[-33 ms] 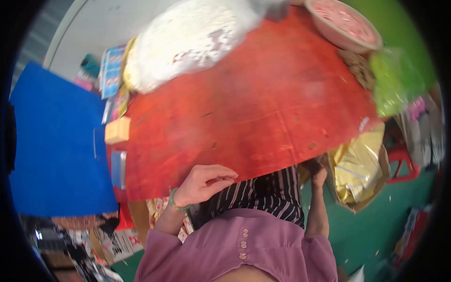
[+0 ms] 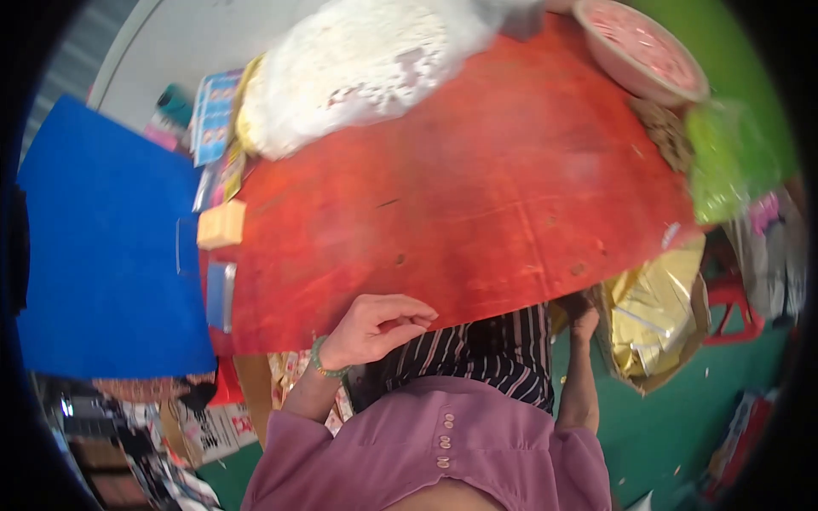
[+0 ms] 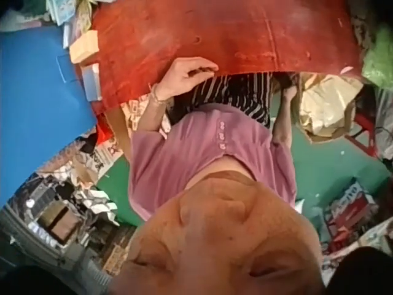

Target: Assembling small decorative boxes by applying stickers, ribbons, and filling them with white pellets.

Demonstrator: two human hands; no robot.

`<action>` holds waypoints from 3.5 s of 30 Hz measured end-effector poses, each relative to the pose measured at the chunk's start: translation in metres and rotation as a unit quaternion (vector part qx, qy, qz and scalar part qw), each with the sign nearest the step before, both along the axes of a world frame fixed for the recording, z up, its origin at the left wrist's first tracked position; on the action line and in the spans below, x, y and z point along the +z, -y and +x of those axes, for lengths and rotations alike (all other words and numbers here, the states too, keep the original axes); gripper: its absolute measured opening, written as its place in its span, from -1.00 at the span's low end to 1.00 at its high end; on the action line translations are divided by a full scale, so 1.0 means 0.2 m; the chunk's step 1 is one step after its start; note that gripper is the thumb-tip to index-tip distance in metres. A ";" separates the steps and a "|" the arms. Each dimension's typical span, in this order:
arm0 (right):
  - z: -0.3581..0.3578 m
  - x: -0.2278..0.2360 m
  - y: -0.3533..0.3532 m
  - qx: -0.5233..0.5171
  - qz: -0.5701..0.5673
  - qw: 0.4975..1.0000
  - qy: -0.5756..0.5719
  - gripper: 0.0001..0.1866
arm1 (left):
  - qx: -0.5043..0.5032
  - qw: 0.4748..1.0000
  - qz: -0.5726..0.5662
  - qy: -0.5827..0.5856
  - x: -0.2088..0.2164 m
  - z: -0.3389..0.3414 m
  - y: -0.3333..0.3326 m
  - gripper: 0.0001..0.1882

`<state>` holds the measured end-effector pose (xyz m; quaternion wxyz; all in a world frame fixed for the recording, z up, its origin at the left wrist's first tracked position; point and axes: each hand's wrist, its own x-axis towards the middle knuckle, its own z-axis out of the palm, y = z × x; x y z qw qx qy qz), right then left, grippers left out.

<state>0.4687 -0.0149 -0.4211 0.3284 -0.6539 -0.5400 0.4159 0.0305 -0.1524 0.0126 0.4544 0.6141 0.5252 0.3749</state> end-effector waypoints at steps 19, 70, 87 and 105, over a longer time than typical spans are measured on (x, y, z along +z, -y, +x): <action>-0.20 0.42 0.07 0.095 0.051 0.952 0.287 -0.49 | 0.170 0.858 0.485 -0.018 0.80 0.23 0.17 -0.84; -1.28 1.95 0.23 0.175 0.279 0.939 -0.098 -0.94 | 0.398 0.811 -0.055 -0.426 -0.13 -1.32 0.19 0.01; -1.86 2.11 0.08 0.509 0.354 0.782 0.066 -0.51 | 0.204 0.907 0.097 -0.355 0.02 -0.38 0.25 -0.35; -1.59 2.10 0.06 0.532 0.311 0.787 0.040 -0.35 | 0.257 0.929 -0.091 0.251 -0.06 -0.25 0.05 -0.51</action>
